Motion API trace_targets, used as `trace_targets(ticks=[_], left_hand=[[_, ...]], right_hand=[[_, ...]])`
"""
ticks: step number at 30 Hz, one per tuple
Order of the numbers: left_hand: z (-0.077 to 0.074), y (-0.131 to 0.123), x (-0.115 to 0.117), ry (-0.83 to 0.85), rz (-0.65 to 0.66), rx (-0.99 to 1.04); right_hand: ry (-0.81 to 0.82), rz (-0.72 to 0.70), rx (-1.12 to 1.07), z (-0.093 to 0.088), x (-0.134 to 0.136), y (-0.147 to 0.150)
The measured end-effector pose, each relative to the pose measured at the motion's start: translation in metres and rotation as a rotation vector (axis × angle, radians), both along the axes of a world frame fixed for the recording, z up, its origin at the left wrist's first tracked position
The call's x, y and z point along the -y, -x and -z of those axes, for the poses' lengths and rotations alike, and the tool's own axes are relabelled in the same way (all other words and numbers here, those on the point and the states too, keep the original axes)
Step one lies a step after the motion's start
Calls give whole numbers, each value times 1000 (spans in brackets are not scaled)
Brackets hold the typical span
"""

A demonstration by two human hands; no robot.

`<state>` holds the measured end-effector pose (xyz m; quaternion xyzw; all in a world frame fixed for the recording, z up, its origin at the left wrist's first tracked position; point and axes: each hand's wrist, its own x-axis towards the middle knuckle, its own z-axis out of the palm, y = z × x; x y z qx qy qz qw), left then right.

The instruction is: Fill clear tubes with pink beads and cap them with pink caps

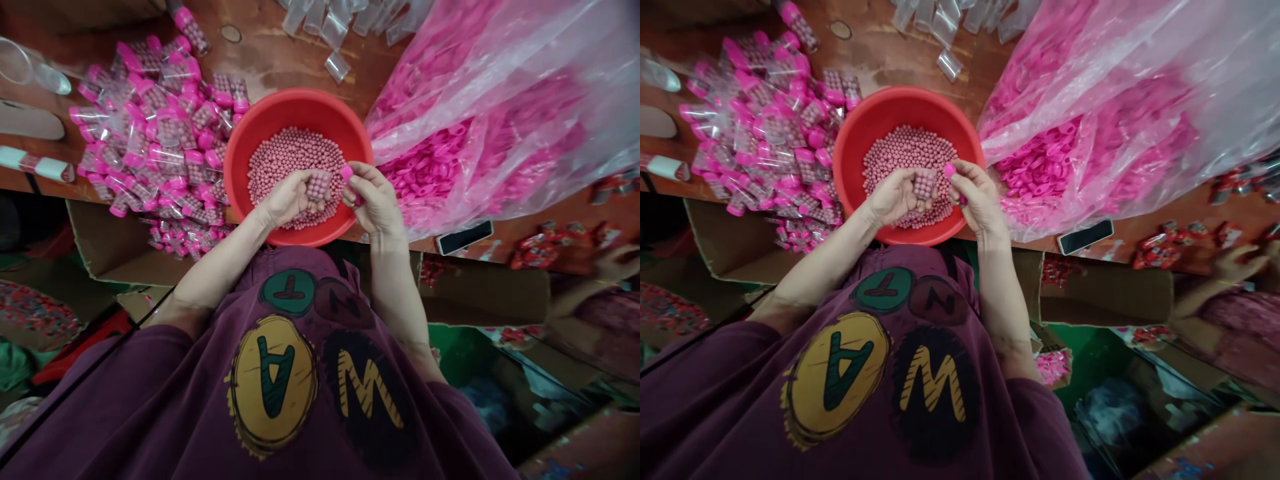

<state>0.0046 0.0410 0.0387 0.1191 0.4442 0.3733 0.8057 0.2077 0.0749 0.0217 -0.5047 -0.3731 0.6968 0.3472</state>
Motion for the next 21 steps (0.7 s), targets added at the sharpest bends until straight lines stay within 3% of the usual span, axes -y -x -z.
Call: trace_targets(ticks=[3, 9, 14, 21], left_hand=[[1, 3, 5, -21, -17, -41], [7, 4, 18, -88, -56, -76], [8, 4, 23, -105, -121, -50], [-8, -2, 29, -64, -177, -67]], right_hand=[[-132, 3, 57, 0, 0, 18], [-673, -127, 429, -2, 8, 34], [-779, -142, 489, -11, 18, 34], [-879, -167, 684, -19, 32, 38]])
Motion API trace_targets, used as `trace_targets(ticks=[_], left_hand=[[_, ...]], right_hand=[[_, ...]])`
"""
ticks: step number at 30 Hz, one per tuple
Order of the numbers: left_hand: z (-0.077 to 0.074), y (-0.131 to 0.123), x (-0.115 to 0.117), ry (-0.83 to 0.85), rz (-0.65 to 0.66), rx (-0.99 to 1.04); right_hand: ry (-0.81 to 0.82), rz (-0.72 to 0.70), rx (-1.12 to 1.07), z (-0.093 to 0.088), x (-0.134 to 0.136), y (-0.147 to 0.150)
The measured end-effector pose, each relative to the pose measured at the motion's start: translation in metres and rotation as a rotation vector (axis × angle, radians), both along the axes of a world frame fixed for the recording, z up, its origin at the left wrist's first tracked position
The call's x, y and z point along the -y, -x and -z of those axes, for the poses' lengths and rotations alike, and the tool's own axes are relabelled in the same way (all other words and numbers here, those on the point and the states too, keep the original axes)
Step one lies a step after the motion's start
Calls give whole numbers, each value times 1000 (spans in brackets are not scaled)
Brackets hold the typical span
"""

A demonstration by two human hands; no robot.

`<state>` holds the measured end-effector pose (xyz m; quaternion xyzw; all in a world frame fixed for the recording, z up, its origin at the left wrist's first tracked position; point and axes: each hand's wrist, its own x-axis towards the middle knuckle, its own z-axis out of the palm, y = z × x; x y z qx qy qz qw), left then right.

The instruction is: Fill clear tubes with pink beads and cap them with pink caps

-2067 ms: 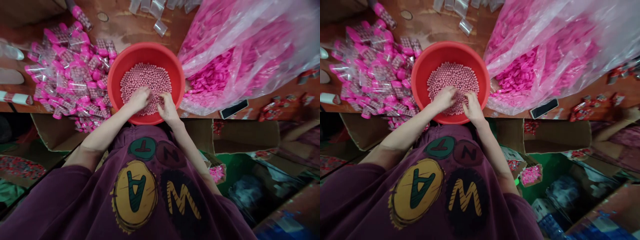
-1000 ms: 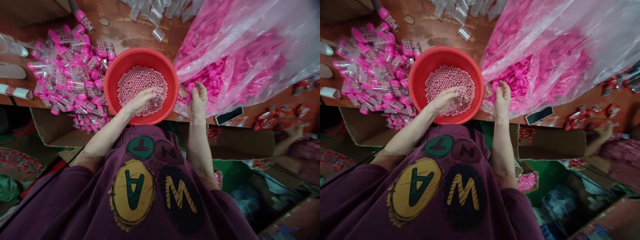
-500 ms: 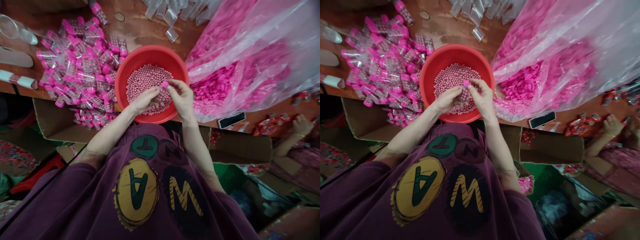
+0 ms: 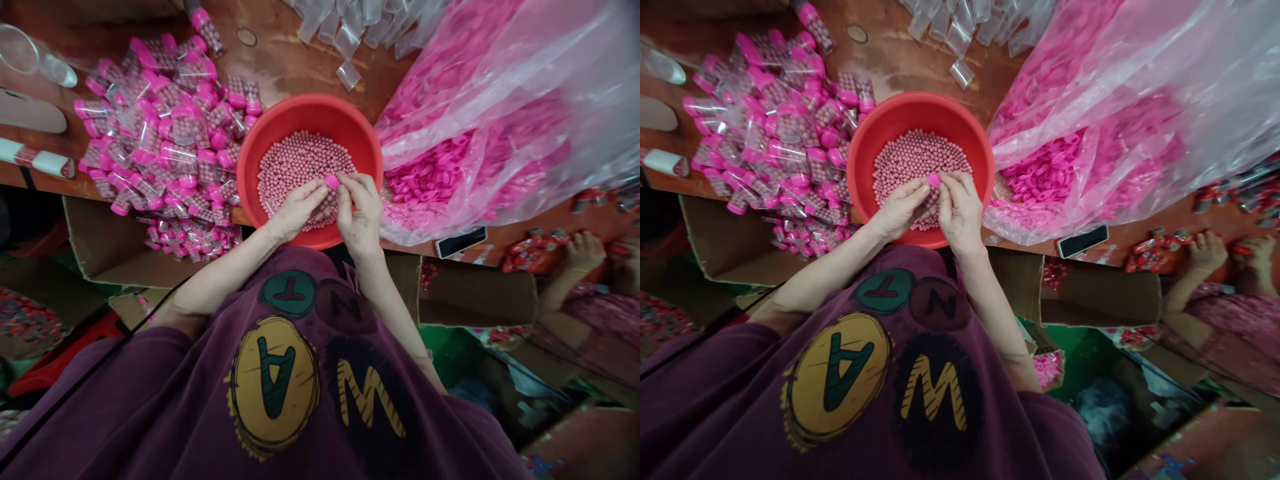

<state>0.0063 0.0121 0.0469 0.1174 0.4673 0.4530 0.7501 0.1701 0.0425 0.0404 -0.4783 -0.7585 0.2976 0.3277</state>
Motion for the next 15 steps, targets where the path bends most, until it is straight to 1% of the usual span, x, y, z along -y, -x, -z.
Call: trace_targets(ticks=[2, 4, 7, 10, 12, 15], left_hand=[[-2, -1, 3, -4, -17, 6], [-1, -2, 7, -29, -6, -8], [4, 0, 12, -76, 30, -20], [11, 7, 12, -144, 98, -28], [16, 13, 8, -215, 138, -63], [22, 21, 3, -322, 184, -152]], right_hand=[[-1, -15, 35, -2, 5, 1], [4, -37, 65, -5, 11, 1], [47, -66, 97, -13, 17, -3], [126, -125, 60, -18, 20, -12], [180, -125, -10, -12, 21, -18], [291, 0, -185, 12, 23, -23]])
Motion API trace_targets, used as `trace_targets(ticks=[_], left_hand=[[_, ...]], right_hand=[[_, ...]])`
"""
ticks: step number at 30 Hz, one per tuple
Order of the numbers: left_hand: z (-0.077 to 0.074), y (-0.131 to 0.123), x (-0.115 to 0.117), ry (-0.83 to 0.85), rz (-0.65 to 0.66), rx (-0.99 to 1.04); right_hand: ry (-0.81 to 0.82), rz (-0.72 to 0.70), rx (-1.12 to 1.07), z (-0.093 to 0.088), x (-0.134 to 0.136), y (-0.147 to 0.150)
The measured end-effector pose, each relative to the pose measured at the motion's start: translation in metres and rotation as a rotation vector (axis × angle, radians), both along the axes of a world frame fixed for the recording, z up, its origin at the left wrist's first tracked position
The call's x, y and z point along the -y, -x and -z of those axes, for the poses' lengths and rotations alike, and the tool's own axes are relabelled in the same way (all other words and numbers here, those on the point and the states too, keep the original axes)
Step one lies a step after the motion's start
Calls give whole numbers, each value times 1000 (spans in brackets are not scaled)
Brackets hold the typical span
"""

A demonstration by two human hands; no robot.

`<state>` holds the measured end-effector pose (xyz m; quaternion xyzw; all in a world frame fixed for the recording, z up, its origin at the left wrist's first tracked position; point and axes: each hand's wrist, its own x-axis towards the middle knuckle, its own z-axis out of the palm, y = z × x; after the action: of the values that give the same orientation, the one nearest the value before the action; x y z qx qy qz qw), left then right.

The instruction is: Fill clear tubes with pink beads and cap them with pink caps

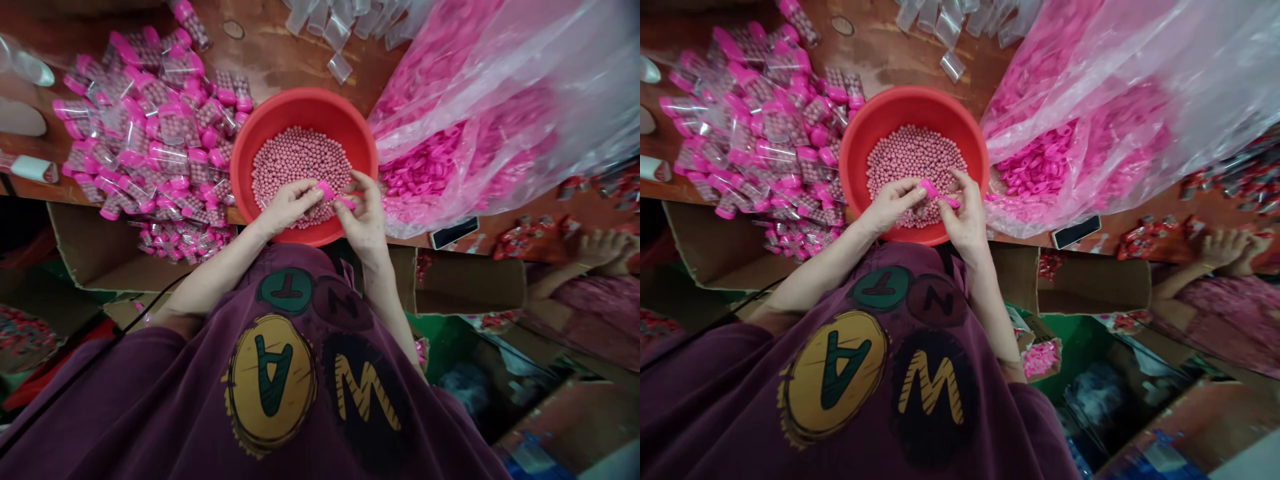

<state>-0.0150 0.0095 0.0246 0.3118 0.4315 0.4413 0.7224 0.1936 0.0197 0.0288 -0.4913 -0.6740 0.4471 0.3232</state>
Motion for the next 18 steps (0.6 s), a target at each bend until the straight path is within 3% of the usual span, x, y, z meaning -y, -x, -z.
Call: trace_targets(ticks=[5, 9, 15, 18], left_hand=[[6, 6, -2, -82, 37, -109], [7, 5, 0, -70, 22, -123], [0, -6, 5, -52, -30, -104], [-11, -14, 8, 74, -90, -53]], right_hand=[[168, 243, -181, 37, 5, 1], [212, 298, -178, 28, 7, 9], [-109, 6, 231, -9, 7, 22], [-112, -109, 323, -15, 8, 24]])
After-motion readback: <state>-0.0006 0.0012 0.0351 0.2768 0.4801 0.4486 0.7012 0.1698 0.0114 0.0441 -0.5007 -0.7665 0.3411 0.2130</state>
